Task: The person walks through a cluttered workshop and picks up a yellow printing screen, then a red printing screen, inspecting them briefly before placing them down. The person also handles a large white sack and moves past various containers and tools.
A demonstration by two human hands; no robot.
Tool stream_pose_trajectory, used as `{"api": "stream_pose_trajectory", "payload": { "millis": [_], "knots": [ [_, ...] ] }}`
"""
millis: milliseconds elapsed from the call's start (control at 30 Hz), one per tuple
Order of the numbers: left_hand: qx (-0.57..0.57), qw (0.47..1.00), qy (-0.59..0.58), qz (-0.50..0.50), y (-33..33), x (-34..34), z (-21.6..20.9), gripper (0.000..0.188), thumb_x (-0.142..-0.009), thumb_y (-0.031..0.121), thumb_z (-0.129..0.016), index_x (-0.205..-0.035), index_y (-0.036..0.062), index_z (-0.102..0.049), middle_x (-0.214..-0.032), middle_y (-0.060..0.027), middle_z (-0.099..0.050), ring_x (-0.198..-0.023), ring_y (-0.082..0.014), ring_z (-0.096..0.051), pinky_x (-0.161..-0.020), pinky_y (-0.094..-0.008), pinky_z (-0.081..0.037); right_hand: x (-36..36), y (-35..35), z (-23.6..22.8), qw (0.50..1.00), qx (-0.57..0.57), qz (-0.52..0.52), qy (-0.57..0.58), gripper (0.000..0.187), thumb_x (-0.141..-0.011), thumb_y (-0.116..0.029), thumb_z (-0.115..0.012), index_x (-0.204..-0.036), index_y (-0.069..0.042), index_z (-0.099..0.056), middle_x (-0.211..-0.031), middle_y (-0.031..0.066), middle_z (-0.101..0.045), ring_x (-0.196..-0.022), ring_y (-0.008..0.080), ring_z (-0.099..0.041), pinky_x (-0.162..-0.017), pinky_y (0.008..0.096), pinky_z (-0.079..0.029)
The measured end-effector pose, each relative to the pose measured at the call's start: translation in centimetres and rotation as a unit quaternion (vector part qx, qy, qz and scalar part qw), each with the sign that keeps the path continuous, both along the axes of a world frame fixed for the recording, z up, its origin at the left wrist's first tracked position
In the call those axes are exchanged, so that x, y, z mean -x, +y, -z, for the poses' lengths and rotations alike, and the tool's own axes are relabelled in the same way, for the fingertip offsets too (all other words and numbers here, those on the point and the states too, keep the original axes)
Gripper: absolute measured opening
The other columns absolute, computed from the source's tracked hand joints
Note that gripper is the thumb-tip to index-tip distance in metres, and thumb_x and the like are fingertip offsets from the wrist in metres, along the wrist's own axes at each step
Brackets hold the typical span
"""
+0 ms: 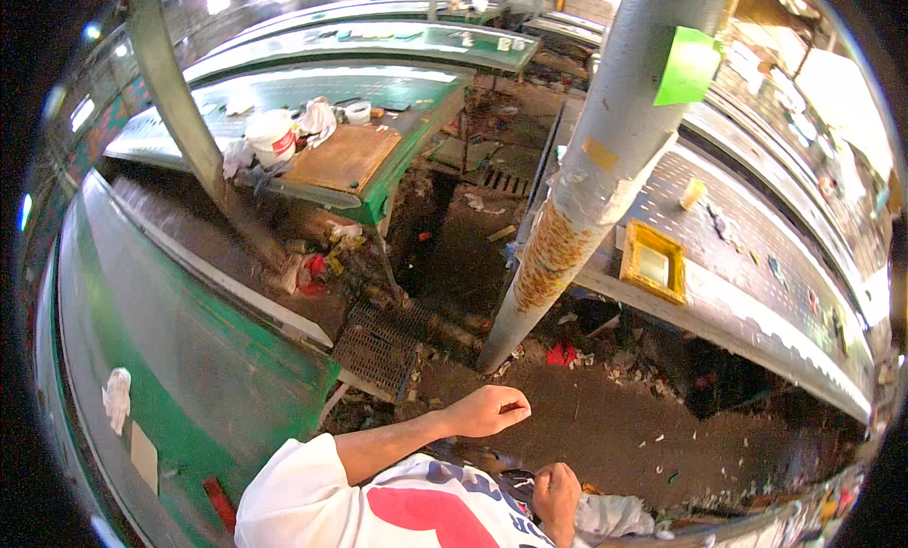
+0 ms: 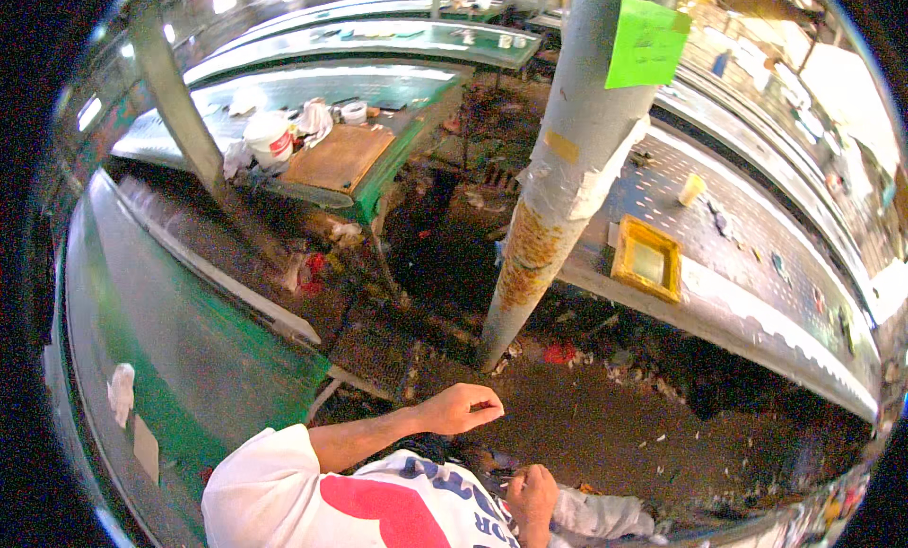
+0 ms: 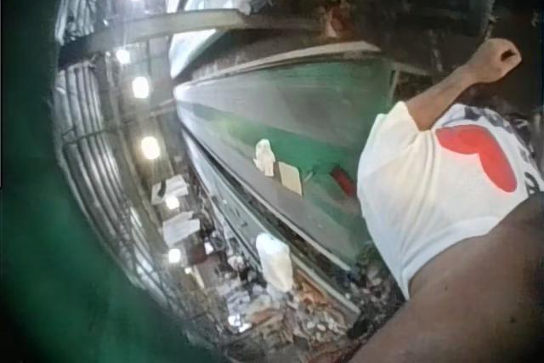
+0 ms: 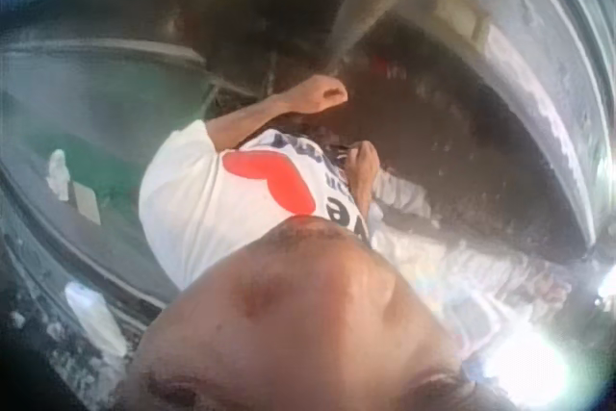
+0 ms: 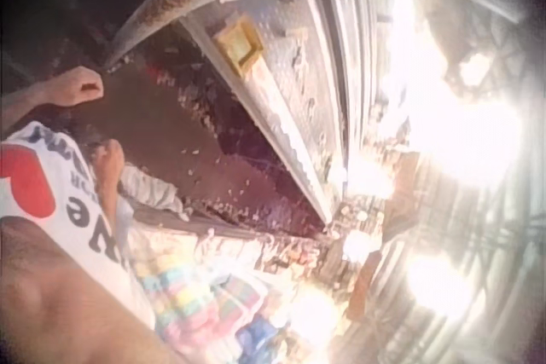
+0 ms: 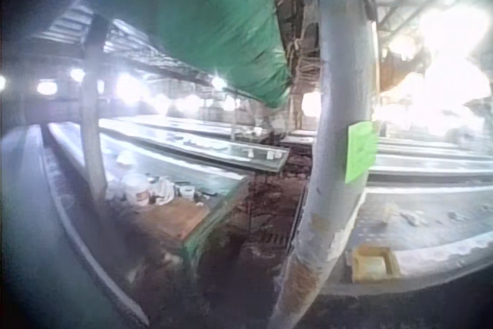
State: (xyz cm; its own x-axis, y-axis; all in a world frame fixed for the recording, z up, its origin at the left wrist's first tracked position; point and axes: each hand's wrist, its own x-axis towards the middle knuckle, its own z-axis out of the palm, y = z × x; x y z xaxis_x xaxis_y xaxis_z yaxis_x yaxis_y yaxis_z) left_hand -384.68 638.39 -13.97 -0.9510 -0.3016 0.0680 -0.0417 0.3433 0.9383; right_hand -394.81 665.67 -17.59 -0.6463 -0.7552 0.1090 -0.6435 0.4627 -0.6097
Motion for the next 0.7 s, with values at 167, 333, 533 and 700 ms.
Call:
{"api": "stream_pose_trajectory", "payload": {
  "millis": [167, 333, 533, 700],
  "knots": [
    [-0.062, 0.996, -0.023, -0.059, 1.2, 6.1, 3.5, 0.024, -0.102, 0.023, -0.070, -0.108, 0.0005, -0.075, -0.101, -0.0146, -0.078, -0.093, -0.0236, -0.075, -0.084, -0.0370, -0.057, 8.2, -2.8, 0.9, 0.995, -0.065, -0.071, 0.008, 0.023, -0.094, -0.015, -0.066, -0.076, -0.004, -0.058, -0.080, 0.0207, -0.064, -0.075, 0.0442, -0.064, -0.068, 0.0551, -0.051],
    [-0.073, 0.997, -0.029, 0.024, 4.6, 13.8, 0.4, 0.028, -0.104, 0.026, -0.068, -0.113, 0.0002, -0.073, -0.103, -0.0163, -0.076, -0.096, -0.0267, -0.073, -0.086, -0.0391, -0.057, 17.9, -2.7, -0.2, 0.999, 0.013, -0.047, 0.020, 0.021, -0.106, -0.019, -0.059, -0.098, -0.001, -0.068, -0.087, 0.0193, -0.070, -0.084, 0.0393, -0.070, -0.073, 0.0465, -0.054],
    [-0.004, 0.989, 0.032, 0.142, 4.9, 20.5, 2.0, 0.022, -0.102, 0.020, -0.067, -0.109, 0.0000, -0.072, -0.102, -0.0161, -0.074, -0.093, -0.0297, -0.072, -0.084, -0.0416, -0.056, 25.5, -0.7, -1.6, 0.998, 0.054, -0.025, -0.007, 0.018, -0.098, -0.002, -0.061, -0.115, -0.001, -0.070, -0.096, 0.0157, -0.071, -0.087, 0.0328, -0.070, -0.077, 0.0417, -0.056],
    [-0.028, 0.980, -0.032, 0.195, 5.0, 27.7, 2.6, 0.021, -0.101, 0.020, -0.066, -0.109, 0.0004, -0.072, -0.100, -0.0164, -0.074, -0.091, -0.0298, -0.072, -0.080, -0.0417, -0.055, 26.4, -0.3, -0.3, 0.999, 0.043, -0.010, -0.028, 0.020, -0.095, -0.004, -0.067, -0.115, -0.006, -0.070, -0.093, 0.0171, -0.072, -0.087, 0.0388, -0.069, -0.077, 0.0470, -0.055]
  ]
}}
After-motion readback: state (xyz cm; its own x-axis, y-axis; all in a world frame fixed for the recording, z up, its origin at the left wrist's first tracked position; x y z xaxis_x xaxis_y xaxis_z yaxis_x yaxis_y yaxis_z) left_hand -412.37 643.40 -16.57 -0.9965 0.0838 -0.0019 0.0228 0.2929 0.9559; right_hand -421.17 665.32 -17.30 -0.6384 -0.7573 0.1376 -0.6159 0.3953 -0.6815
